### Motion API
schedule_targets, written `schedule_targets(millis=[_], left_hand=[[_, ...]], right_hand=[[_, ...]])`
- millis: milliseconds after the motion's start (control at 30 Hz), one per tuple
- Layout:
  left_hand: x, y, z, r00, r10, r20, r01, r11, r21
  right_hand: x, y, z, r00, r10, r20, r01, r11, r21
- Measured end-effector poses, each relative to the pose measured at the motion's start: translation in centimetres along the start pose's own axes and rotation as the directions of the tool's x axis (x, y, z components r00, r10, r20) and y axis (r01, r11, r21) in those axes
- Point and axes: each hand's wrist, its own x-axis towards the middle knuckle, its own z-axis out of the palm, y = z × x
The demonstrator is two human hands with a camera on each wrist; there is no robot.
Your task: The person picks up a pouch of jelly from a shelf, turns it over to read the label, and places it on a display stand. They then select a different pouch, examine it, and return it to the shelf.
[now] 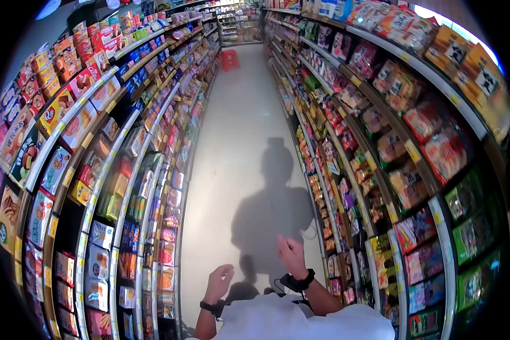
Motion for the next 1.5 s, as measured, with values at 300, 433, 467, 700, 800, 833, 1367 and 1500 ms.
schedule_targets(millis=[300, 433, 467, 700, 800, 833, 1367, 1500], left_hand=[[22.3, -0.6, -1.3, 0.985, 0.06, -0.16, -0.084, 0.986, -0.147], [33.1, 1.3, -2.1, 0.983, 0.15, -0.105, -0.162, 0.981, -0.108], [35.6, 1.7, -2.1, 0.983, 0.159, -0.091, -0.169, 0.979, -0.113], [49.4, 3.8, -2.3, 0.993, 0.095, 0.064, -0.087, 0.991, -0.105], [55.2, 3.7, -1.4, 0.992, 0.116, 0.058, -0.11, 0.99, -0.086], [57.1, 3.9, -1.1, 0.994, 0.083, 0.075, -0.076, 0.993, -0.091], [91.2, 12.6, 3.0, 0.986, 0.046, 0.162, -0.066, 0.99, 0.122], [98.6, 12.2, 3.9, 0.987, 0.032, 0.158, -0.047, 0.994, 0.094]], right_hand=[[19.7, 2.3, 4.6, 1.0, -0.008, 0.025, 0.011, 0.992, -0.129], [28.4, 0.7, 6.9, 1.0, -0.001, 0.021, 0.001, 1.0, 0.0], [30.4, 0.7, 7.1, 1.0, -0.022, 0.008, 0.022, 0.999, 0.036], [42.7, 2.3, 7.6, 0.993, 0.061, -0.101, -0.066, 0.997, -0.047], [49.0, 3.9, 7.7, 0.992, 0.069, -0.105, -0.072, 0.997, -0.026], [51.2, 4.2, 7.6, 0.99, 0.084, -0.11, -0.087, 0.996, -0.023], [89.3, 3.5, 8.1, 1.0, 0.0, 0.012, 0.0, 1.0, -0.008], [96.4, 3.9, 7.8, 0.999, 0.028, -0.035, -0.029, 0.999, -0.036]])
